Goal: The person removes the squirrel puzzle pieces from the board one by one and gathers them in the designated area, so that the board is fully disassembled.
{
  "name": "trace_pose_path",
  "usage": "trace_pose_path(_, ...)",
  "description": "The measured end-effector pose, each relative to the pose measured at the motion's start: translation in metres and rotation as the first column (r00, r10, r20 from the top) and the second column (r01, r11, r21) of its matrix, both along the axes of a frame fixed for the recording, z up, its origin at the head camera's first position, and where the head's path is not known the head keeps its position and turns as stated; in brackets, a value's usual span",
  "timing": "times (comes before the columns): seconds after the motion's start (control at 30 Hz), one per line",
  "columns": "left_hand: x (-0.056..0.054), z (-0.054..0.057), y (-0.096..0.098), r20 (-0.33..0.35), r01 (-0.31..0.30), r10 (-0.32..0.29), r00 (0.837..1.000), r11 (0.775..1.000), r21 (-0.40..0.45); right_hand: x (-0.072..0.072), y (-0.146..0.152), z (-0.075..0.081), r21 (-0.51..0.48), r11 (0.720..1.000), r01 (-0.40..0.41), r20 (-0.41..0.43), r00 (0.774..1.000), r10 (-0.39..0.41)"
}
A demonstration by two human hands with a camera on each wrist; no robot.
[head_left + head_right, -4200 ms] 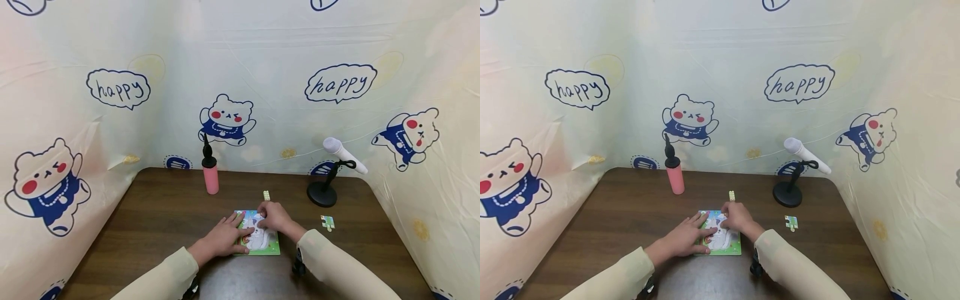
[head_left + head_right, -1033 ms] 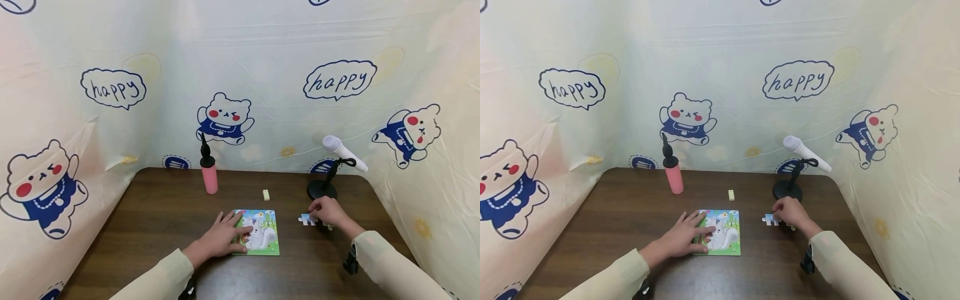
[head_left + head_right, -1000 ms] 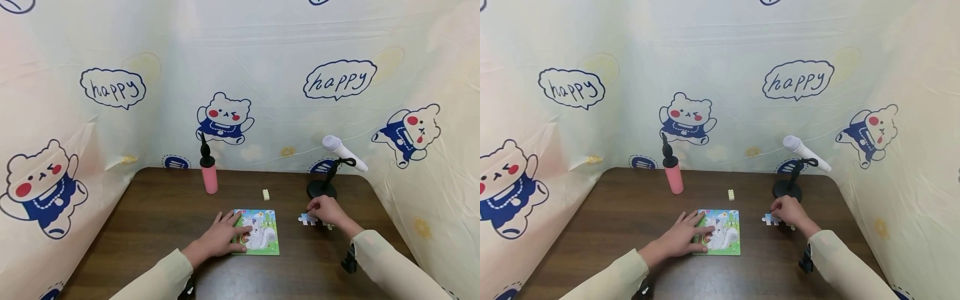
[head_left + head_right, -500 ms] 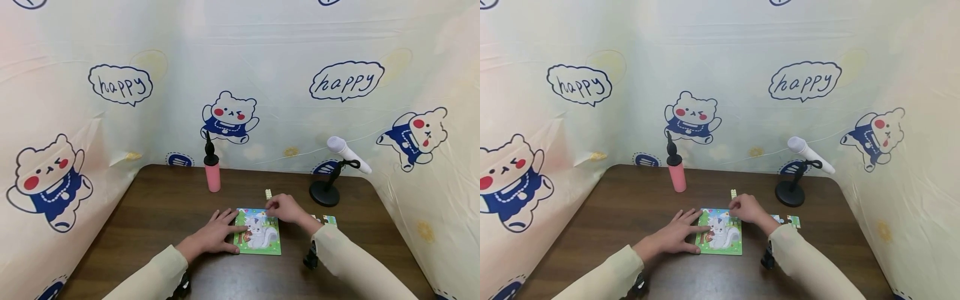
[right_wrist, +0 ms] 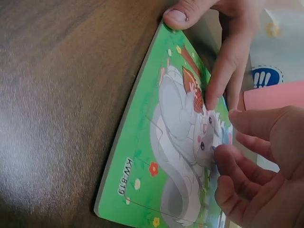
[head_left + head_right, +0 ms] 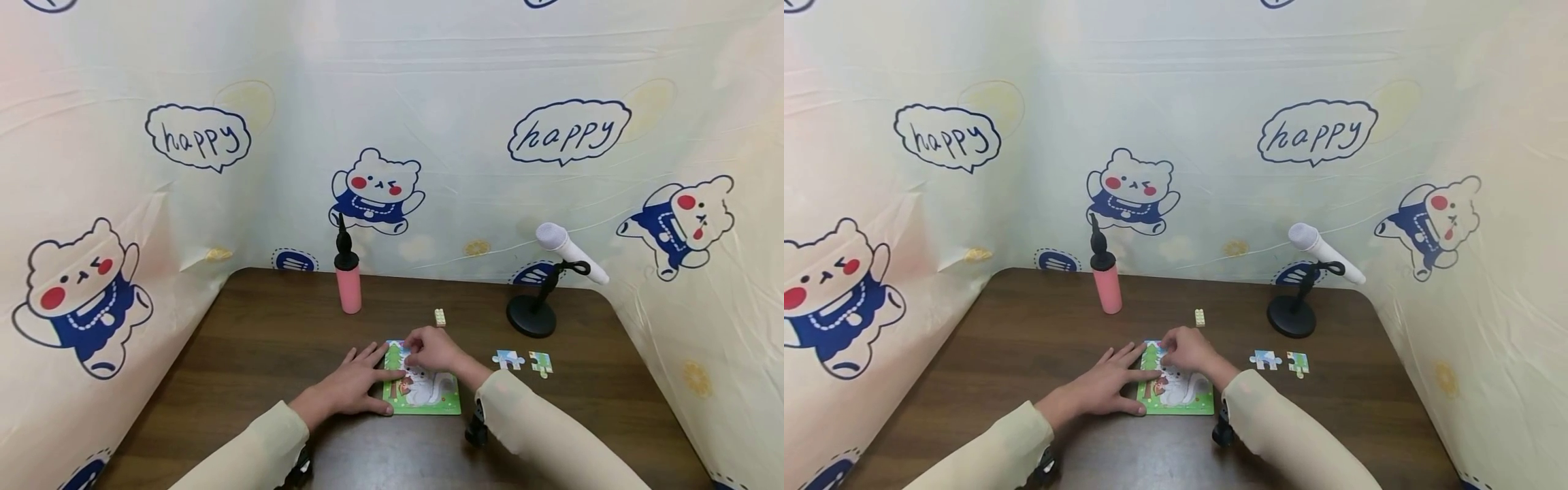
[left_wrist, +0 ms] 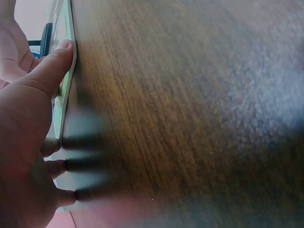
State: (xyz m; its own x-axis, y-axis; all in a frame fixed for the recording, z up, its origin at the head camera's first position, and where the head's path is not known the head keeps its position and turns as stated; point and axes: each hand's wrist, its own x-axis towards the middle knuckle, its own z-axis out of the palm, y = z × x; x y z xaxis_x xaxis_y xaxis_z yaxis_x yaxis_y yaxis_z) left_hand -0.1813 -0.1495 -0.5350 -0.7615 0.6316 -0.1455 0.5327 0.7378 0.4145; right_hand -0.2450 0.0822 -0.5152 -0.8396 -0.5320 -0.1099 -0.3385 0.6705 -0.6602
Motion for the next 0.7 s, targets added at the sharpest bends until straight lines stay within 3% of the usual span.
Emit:
trace_pose_path(0.33, -0.0017, -0.0029, -0.0004, -0.016, 0.002, -0.002, 1.000, 1.000, -0.003, 0.0071, -0.0053, 0.0036, 0.000, 0.999, 0.033, 0.047, 0.998, -0.033)
trace_pose_path(0.6, -0.0028, -0.0025, 0.0009, -0.016, 0.000, -0.001, 1.000, 1.000, -0.018, 0.0060, -0.0070, 0.0022, -0.051, 0.981, 0.189, 0.137, 0.974, -0.180)
trace_pose_path(0.7, -0.0017, -0.0026, 0.0009, -0.008, -0.001, 0.001, 1.000, 1.000, -0.020, 0.0055, -0.0065, 0.0005, -0.039, 0.978, 0.206, 0.142, 0.970, -0.198)
